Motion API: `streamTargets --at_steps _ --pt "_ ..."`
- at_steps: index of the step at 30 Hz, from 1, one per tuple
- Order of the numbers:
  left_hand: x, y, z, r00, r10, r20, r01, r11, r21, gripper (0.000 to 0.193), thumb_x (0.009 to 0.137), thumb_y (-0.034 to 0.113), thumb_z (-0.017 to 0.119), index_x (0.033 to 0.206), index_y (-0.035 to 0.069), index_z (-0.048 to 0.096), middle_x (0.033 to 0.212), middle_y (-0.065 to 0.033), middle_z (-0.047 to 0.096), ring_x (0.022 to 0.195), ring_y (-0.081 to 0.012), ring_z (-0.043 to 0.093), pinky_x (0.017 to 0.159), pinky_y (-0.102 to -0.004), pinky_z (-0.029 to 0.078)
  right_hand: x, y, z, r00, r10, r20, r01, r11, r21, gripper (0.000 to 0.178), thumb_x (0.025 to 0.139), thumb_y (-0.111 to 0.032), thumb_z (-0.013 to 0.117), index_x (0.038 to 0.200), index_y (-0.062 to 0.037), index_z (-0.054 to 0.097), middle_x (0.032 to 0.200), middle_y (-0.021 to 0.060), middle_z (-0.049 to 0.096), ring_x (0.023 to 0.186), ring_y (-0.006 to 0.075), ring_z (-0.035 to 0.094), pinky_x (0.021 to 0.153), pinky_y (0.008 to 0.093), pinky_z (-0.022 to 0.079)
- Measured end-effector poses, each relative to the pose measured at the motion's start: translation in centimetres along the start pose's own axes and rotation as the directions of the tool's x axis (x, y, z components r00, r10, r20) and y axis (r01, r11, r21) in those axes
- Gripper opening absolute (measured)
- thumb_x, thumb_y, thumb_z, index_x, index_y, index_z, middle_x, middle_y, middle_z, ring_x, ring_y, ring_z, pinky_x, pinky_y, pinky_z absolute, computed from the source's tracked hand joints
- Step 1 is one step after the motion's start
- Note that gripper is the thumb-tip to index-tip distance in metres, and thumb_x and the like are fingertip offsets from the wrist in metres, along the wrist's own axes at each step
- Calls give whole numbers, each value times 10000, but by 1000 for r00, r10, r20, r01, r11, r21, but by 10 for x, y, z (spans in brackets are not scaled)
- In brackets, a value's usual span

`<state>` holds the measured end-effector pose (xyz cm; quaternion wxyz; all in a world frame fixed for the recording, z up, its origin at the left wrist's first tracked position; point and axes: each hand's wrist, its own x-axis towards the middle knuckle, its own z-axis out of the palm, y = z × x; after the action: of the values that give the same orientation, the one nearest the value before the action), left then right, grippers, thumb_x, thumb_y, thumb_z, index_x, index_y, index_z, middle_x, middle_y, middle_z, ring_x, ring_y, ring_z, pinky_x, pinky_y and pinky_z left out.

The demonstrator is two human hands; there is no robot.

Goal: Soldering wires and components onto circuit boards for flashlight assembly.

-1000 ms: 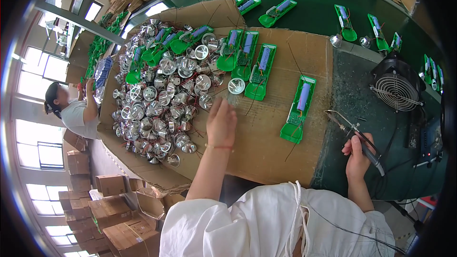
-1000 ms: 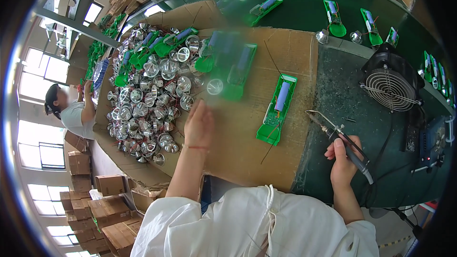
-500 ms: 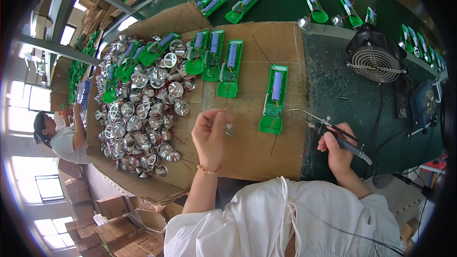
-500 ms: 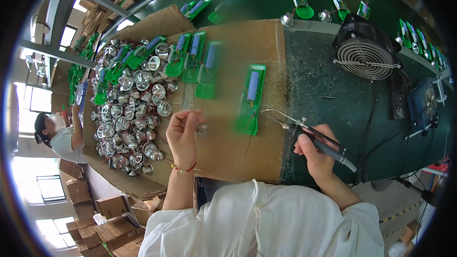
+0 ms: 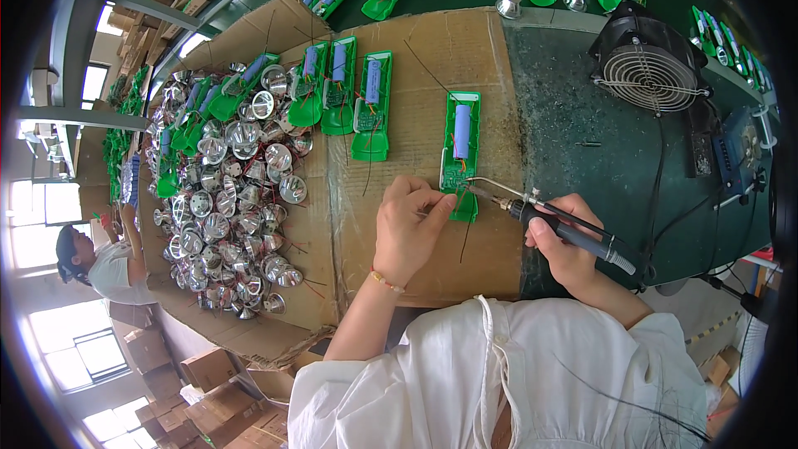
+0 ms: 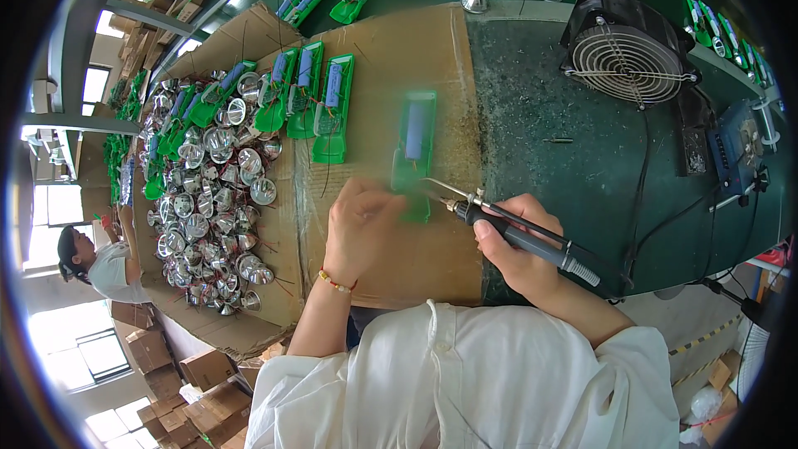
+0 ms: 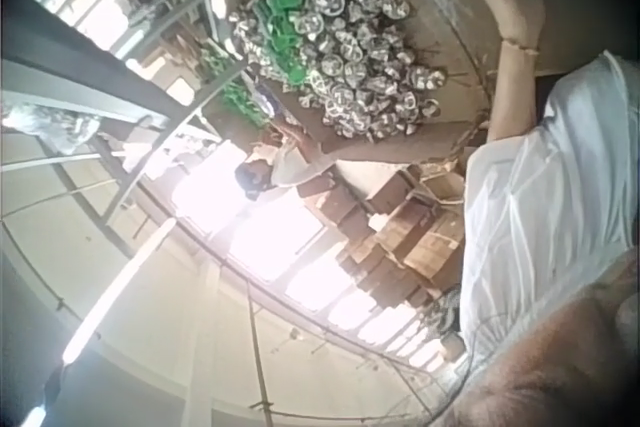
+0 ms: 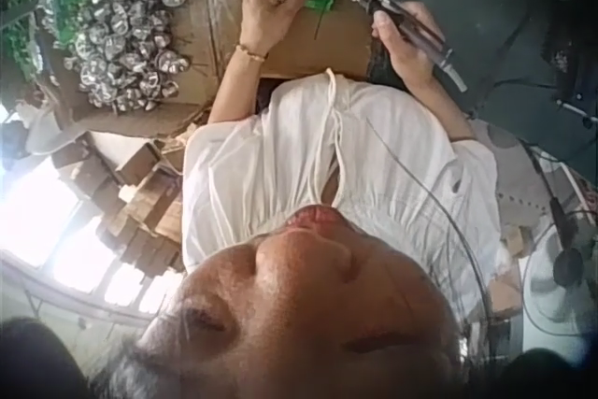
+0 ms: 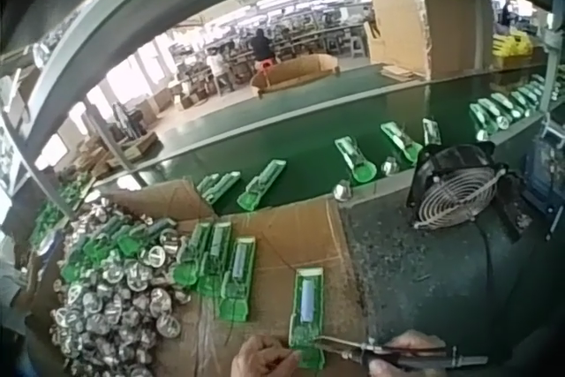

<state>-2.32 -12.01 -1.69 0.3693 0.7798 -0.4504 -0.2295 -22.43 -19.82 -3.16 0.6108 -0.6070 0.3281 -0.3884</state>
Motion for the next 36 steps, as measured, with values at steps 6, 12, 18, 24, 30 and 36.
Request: streamTargets --at_steps 6,12,18,24,30,36 --pt "5 2 0 999 -9 32 9 1000 10 120 738 147 683 749 27 674 804 -89 561 757 -232 544 631 -315 457 2 -1 3 1000 13 -1 -13 1000 -2 156 794 -77 640 830 8 515 622 56 609 539 74 577 492 215 458" --pt "7 1 0 999 5 49 -6 1000 30 123 739 152 682 752 30 678 801 -88 564 756 -230 543 628 -312 455 3 -6 0 999 18 49 -15 998 -68 158 794 -77 641 830 11 515 636 61 613 545 67 573 490 214 455" --pt "7 0 0 997 -45 66 45 999 -3 133 738 163 688 739 31 678 786 -79 564 765 -217 541 624 -313 448 -1 -13 1 999 52 1 -52 996 -74 152 833 -90 580 870 14 476 665 91 576 562 114 571 523 246 495" --pt "9 -2 0 999 -8 52 8 1000 2 137 737 164 690 728 28 673 773 -80 566 724 -208 546 636 -308 452 1 -11 -2 999 30 -24 -30 999 -15 149 839 -80 566 891 10 461 646 88 573 544 110 563 504 234 490" --pt "8 3 -2 996 -48 72 47 999 11 134 732 152 693 751 24 661 783 -83 563 721 -202 546 641 -292 451 0 -10 -4 996 90 -29 -88 995 49 200 822 -107 622 891 31 494 679 91 594 581 103 574 525 231 479" --pt "-13 -21 -8 983 -181 20 163 824 -542 149 758 85 704 866 13 631 1003 -61 572 828 -102 544 702 -265 465 -2 -8 -8 999 48 -4 -47 999 15 167 836 -94 578 899 17 471 647 96 569 533 111 557 490 226 476"
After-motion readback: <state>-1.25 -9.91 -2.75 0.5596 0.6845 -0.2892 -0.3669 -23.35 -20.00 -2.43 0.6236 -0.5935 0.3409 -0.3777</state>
